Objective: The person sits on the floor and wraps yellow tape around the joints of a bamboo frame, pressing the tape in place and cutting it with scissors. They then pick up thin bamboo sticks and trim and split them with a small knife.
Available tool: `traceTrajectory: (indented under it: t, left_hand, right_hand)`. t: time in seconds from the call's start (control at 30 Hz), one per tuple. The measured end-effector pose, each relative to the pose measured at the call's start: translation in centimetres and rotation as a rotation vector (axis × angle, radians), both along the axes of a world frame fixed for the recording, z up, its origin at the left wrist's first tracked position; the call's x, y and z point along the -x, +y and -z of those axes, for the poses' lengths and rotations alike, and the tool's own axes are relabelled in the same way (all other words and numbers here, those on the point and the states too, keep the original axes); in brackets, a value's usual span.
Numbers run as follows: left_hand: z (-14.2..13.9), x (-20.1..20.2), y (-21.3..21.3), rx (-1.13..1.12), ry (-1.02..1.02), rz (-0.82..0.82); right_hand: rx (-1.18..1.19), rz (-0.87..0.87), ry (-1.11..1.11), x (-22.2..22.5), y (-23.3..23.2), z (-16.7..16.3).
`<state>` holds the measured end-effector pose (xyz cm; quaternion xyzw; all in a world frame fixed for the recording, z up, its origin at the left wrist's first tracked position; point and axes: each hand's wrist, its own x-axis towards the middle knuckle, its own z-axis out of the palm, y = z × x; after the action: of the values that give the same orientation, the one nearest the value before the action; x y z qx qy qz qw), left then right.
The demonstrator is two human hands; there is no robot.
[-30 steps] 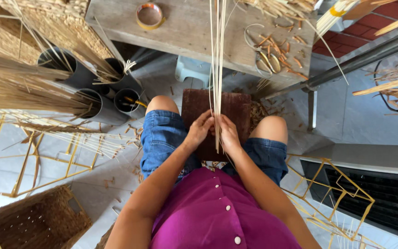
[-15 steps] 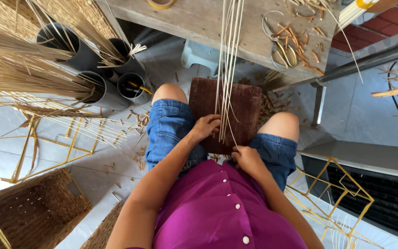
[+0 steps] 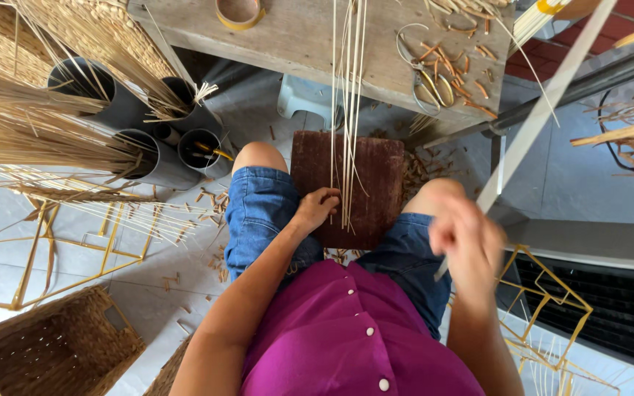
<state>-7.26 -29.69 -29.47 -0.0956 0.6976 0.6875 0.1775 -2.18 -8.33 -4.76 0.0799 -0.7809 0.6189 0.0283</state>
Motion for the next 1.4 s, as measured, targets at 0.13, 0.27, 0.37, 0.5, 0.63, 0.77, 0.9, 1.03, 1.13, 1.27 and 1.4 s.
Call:
traceTrajectory:
  t: [0.13,0.27,0.37,0.5,0.63,0.77,0.9,1.03,1.13,1.27,1.4]
  left_hand:
    - [-0.8,-0.9,0.2,-0.01,0.1,-0.045]
    - [-2.5,-3.5,-1.7,-0.226,0.206,-0.131]
    - [-3.6,-6.0,-4.6,-0.358,0.248,-0.258]
    - [-3.2,-8.4,-11.9,-0.234,0.218,-0.528]
    - [-0.7,-8.7,-18.5,-0.229,0.08,-0.833]
    - [2.7,-6.8,-22.3,-0.284,-0.284,-0.9]
    - [6.2,-3.3,-23.0,-0.483,-0.183,-1.111]
    - [9.2,1.1,-22.9,-0.362,-0.193,-1.134]
    - [11.0,3.1,-23.4,0.138,-0.131,-1.161]
    - [12.4,7.3,-25.1,0.981,0.108,-1.098]
    - [11.7,10.4,-28.7,1.263,-0.269,-0.4]
  right_hand:
    - [-0.036,0.016,-0.067,7.7,-2.7,5.8]
    - [-0.155,0.097,-0.282,11.4,-4.2,13.5]
    - [-0.454,0.069,0.062,12.1,-4.9,18.6]
    - [-0.719,0.026,0.007,10.6,-4.7,21.8]
    - [-0.489,0.042,-0.316,8.3,-4.4,22.4]
    - [-0.264,0.06,-0.347,6.3,-2.7,20.2]
    - [-0.331,0.215,-0.063,4.2,0.5,17.8]
    - [-0.365,0.298,0.048,2.7,2.9,17.6]
    - [-0.376,0.302,-0.021,2.7,3.4,18.5]
    - [-0.361,0.312,-0.061,3.8,3.0,19.2]
    - [-0.37,0.345,-0.087,5.1,2.0,18.9]
